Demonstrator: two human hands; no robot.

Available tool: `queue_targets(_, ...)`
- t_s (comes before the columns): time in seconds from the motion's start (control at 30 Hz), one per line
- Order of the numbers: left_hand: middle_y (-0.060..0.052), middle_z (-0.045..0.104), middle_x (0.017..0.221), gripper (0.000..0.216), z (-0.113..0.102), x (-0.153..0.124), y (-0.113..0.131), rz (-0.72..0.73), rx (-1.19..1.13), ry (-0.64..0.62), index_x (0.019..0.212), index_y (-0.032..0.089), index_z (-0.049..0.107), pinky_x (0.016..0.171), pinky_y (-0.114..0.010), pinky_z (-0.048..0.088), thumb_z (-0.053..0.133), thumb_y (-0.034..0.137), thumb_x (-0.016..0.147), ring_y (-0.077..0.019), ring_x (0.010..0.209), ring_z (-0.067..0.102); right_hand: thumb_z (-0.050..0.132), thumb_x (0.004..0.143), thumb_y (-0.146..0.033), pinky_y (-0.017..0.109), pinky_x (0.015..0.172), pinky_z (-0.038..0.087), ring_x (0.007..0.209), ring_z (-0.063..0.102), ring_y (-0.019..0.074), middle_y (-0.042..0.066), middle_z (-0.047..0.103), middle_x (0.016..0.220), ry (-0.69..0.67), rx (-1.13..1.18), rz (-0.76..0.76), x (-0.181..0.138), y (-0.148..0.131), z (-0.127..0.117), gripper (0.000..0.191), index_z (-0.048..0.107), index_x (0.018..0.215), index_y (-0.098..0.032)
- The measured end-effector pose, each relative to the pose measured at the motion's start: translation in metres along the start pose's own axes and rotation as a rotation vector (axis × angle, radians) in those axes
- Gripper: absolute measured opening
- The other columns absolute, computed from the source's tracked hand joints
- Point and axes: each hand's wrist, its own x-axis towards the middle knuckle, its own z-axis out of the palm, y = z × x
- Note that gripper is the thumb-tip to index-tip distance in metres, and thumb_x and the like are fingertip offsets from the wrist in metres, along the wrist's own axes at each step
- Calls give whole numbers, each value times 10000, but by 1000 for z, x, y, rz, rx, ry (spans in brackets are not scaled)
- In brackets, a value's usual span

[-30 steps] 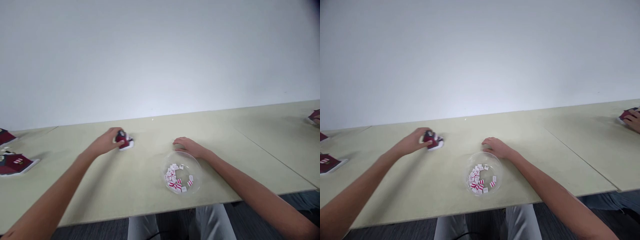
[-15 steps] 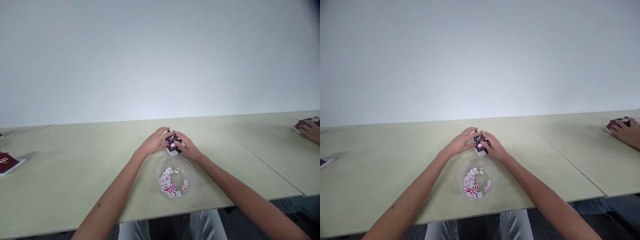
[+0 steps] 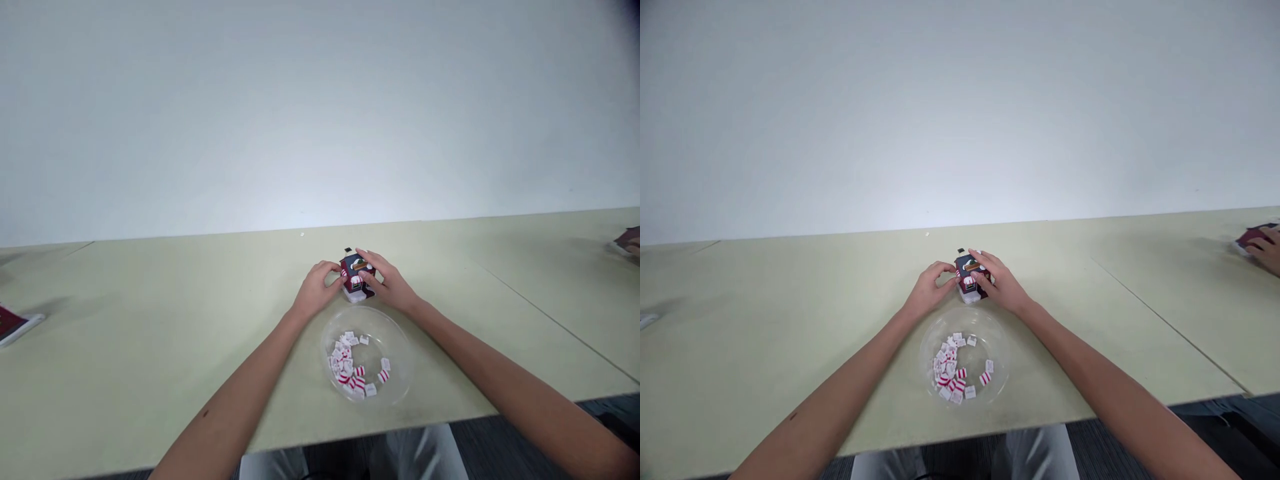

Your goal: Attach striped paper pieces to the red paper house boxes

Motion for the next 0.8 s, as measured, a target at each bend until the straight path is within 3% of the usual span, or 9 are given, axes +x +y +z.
queue_targets(0.8,-45,681,1027,167,-1,-2,3,-45,-59,-15,998,212,619,910,-332,465,558,349,925,-200,998,621,439,1013,-467,512,1161,369,1397,433,282,85,476,1511,13,-9,-25,0,-2,1,555,362,1536,-296)
